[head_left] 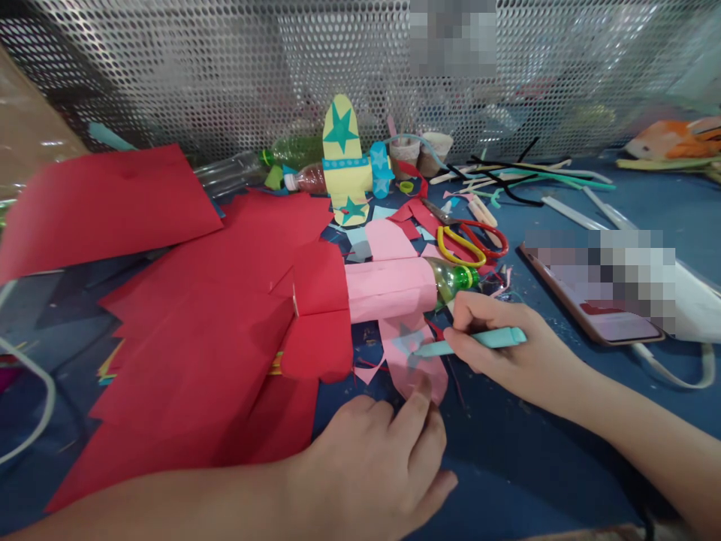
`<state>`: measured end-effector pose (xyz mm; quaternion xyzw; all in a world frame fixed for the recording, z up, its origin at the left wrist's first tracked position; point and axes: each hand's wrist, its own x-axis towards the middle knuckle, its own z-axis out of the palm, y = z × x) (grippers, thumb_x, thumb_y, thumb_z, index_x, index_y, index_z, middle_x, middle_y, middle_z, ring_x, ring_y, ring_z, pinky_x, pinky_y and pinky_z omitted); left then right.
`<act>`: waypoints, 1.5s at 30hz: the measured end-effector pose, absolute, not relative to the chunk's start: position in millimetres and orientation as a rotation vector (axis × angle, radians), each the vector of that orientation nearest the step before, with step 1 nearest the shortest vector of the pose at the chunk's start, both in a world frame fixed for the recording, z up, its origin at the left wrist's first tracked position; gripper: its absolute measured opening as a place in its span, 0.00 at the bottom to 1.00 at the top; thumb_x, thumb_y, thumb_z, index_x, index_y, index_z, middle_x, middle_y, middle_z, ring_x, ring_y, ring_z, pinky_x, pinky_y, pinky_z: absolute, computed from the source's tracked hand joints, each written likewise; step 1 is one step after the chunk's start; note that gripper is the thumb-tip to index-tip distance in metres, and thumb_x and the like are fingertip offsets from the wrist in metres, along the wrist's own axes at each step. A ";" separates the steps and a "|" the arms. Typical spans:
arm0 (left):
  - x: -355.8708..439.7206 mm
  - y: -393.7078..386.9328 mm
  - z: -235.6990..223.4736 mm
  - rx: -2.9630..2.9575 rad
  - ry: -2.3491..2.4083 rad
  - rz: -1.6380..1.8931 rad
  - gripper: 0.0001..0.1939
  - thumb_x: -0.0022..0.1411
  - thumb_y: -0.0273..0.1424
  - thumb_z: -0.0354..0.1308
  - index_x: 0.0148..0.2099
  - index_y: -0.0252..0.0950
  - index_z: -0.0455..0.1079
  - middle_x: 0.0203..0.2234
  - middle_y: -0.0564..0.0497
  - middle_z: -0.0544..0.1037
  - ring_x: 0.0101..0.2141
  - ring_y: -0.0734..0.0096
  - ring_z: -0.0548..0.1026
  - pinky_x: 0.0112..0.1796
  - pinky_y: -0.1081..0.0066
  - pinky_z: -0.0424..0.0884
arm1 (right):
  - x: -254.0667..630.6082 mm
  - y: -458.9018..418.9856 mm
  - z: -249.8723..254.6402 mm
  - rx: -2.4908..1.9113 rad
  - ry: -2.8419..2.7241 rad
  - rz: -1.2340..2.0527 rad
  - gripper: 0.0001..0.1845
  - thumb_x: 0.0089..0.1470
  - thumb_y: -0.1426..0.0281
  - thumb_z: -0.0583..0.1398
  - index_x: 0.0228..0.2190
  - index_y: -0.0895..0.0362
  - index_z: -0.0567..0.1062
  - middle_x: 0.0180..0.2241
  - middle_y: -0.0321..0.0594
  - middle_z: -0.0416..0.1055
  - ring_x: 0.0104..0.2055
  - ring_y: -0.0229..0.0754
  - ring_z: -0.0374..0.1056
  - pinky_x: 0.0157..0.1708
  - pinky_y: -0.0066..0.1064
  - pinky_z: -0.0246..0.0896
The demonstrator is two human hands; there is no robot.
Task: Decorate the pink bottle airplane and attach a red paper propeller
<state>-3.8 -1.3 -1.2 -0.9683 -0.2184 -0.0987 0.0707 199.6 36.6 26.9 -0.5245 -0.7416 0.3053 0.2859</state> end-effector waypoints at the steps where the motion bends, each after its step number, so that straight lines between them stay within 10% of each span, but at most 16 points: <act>1: -3.7 -1.6 -1.4 -2.915 -0.663 -0.290 0.19 0.65 0.41 0.48 0.47 0.31 0.68 0.42 0.40 0.77 0.23 0.67 0.74 0.20 0.67 0.66 | 199.8 36.7 27.0 -1.401 -1.984 0.812 0.13 0.52 0.75 0.54 0.20 0.54 0.56 0.17 0.27 0.54 0.19 0.32 0.50 0.19 0.25 0.48; 45: -3.9 -2.3 -4.9 -2.914 -0.667 -0.380 0.18 0.66 0.39 0.46 0.46 0.30 0.69 0.40 0.42 0.78 0.22 0.66 0.74 0.18 0.65 0.66 | 200.8 38.6 27.3 -1.375 -1.968 0.723 0.12 0.49 0.78 0.53 0.20 0.54 0.56 0.16 0.26 0.53 0.18 0.31 0.47 0.18 0.25 0.46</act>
